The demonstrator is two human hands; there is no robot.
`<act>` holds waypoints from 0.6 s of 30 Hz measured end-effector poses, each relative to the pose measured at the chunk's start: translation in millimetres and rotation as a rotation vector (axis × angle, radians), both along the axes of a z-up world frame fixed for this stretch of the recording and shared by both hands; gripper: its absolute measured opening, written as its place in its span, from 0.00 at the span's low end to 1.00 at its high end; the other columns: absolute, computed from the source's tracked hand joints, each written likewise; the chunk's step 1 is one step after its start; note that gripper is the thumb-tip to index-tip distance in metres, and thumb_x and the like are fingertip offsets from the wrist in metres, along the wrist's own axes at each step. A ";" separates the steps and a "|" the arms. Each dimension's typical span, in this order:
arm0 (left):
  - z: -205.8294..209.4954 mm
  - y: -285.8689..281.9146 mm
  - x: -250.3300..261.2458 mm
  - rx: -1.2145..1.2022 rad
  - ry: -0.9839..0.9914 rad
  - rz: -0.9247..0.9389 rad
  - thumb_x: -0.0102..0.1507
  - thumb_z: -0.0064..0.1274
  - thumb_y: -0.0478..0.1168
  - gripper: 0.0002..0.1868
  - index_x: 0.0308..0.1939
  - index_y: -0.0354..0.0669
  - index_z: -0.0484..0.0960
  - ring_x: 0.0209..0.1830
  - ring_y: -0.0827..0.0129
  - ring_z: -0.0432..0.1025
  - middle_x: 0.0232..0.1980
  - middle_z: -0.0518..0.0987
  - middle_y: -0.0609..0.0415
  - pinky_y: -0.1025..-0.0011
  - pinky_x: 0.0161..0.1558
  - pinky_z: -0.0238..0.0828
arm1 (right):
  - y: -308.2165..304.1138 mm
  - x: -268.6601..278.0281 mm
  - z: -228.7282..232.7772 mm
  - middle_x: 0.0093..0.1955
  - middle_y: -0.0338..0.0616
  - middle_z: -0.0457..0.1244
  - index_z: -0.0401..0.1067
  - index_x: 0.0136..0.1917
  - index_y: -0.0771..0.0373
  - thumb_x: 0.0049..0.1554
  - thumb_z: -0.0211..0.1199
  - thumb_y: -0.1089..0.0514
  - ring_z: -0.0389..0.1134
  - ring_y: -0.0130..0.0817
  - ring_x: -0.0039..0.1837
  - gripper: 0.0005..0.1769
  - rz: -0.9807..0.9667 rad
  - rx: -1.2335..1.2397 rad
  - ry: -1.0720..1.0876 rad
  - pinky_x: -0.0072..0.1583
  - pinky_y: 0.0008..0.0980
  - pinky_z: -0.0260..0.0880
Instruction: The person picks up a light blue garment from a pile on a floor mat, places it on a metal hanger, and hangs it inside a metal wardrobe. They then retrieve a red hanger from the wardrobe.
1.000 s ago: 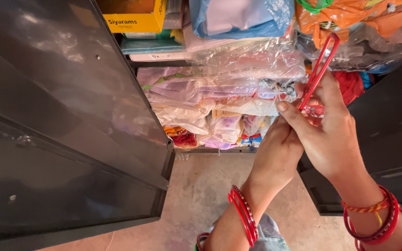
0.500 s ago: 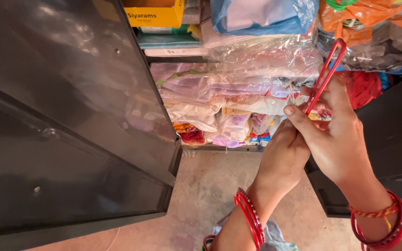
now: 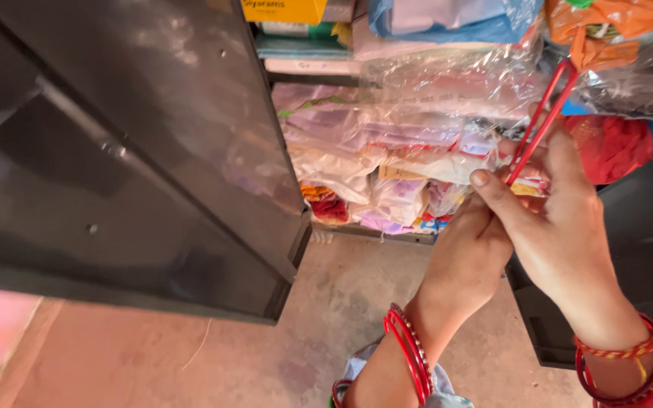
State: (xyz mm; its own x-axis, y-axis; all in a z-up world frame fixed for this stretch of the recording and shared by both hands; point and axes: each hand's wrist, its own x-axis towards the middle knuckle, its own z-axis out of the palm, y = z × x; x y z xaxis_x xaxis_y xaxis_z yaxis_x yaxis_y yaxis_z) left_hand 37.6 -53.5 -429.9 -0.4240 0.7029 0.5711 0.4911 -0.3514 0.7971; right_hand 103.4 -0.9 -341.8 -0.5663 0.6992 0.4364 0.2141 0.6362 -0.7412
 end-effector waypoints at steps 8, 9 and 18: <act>-7.0 -9.6 39.3 -0.029 0.366 0.241 0.67 0.43 0.30 0.21 0.62 0.22 0.73 0.72 0.38 0.67 0.70 0.71 0.29 0.53 0.72 0.65 | -5.5 36.9 0.1 0.63 0.52 0.68 0.59 0.74 0.68 0.61 0.69 0.55 0.71 0.35 0.64 0.34 0.084 0.036 -0.001 0.58 0.36 0.75; -5.9 -12.4 43.9 -0.050 0.312 0.227 0.68 0.41 0.31 0.20 0.62 0.24 0.74 0.70 0.39 0.68 0.68 0.72 0.30 0.53 0.72 0.66 | -6.8 41.2 -0.8 0.64 0.52 0.68 0.60 0.74 0.68 0.61 0.69 0.54 0.71 0.35 0.64 0.34 0.088 0.022 -0.005 0.58 0.36 0.75; 28.1 -53.0 76.5 -0.234 -0.356 0.135 0.68 0.34 0.40 0.20 0.56 0.37 0.78 0.62 0.42 0.70 0.61 0.77 0.36 0.53 0.60 0.66 | -25.3 65.3 -7.6 0.64 0.50 0.67 0.57 0.77 0.67 0.59 0.68 0.53 0.70 0.32 0.63 0.39 0.231 -0.012 0.070 0.53 0.32 0.75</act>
State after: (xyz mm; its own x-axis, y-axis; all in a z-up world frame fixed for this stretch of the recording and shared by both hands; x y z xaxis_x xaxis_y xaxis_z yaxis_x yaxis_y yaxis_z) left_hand 114.1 -106.5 -401.8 -0.6623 0.7205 0.2055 0.2012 -0.0931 0.9751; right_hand 168.7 -26.2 -349.4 -0.6806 0.5600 0.4725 0.0117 0.6531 -0.7572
